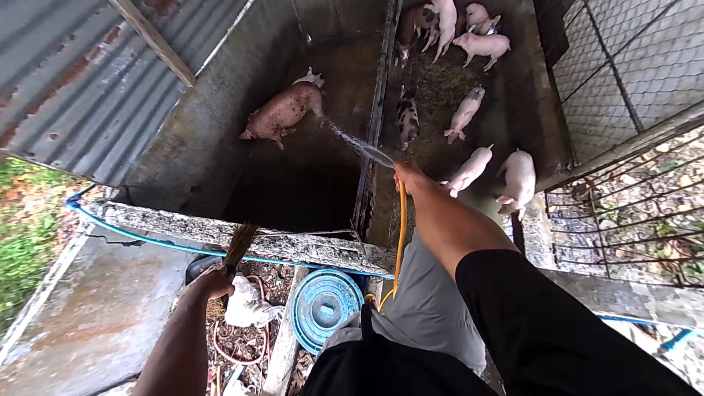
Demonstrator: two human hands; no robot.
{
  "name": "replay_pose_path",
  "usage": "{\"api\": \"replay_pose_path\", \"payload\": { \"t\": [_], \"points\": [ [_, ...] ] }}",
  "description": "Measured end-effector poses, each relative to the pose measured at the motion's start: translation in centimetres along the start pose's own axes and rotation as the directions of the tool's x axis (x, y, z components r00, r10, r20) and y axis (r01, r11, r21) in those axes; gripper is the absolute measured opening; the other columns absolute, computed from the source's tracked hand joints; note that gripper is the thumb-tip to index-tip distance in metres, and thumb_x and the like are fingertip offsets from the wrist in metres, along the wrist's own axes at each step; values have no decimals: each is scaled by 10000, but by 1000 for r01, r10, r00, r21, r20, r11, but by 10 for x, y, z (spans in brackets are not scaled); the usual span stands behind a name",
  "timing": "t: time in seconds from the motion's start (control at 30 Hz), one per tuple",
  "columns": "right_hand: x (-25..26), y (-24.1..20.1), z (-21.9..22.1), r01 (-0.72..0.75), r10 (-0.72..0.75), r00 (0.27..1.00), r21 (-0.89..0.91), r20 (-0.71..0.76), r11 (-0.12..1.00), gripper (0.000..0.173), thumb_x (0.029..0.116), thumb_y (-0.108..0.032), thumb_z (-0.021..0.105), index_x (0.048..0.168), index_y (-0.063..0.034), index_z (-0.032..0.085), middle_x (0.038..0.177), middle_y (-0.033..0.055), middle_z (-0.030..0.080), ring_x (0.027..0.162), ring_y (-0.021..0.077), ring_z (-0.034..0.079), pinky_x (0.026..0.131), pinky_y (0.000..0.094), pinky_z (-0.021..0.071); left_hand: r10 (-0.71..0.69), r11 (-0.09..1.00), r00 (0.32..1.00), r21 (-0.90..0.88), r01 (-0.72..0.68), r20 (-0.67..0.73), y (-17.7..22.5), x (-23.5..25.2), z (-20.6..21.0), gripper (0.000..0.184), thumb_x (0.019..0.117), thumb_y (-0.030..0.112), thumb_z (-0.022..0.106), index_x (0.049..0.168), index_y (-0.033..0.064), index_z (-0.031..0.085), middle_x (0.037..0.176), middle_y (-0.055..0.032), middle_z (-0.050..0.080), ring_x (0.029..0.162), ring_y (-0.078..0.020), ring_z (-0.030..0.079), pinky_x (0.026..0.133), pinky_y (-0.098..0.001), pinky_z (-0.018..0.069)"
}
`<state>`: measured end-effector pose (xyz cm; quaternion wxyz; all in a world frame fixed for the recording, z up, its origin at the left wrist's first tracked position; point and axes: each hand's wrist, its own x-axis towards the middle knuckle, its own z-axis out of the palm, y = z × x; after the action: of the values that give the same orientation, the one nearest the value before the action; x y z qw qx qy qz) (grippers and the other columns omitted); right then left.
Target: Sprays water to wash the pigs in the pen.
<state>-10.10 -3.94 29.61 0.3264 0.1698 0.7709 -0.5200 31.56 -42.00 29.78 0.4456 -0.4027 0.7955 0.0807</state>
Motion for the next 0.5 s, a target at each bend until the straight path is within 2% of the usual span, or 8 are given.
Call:
{"api": "replay_pose_path", "payload": {
  "t": [0.2,0.43,0.5],
  "points": [
    [-1,-4,5,-1,0,1000,9,12,1000,313,1085,-336,437,1138,-60,576,790,29,476,581,125,455,538,292,428,11,999,1000,-39,-11,-10,-3,2,3,891,858,313,802,1582,46,357,1476,-279,524,1392,-437,492,1116,-658,396],
    [-9,-26,11,136,-141,989,95,46,986,301,1093,-296,440,1318,-110,511,769,21,471,571,123,466,517,285,430,22,999,1000,-46,-22,-8,-2,-3,2,878,864,310,794,1578,38,361,1467,-279,533,1388,-444,495,1115,-659,396],
    [-13,-31,11,158,-164,986,114,40,981,307,1088,-283,449,1337,-113,506,758,20,474,558,121,464,509,286,429,24,999,1000,-40,-25,-5,-2,-3,1,883,863,316,793,1581,41,358,1471,-273,532,1391,-435,496,1118,-653,397]
  ]
}}
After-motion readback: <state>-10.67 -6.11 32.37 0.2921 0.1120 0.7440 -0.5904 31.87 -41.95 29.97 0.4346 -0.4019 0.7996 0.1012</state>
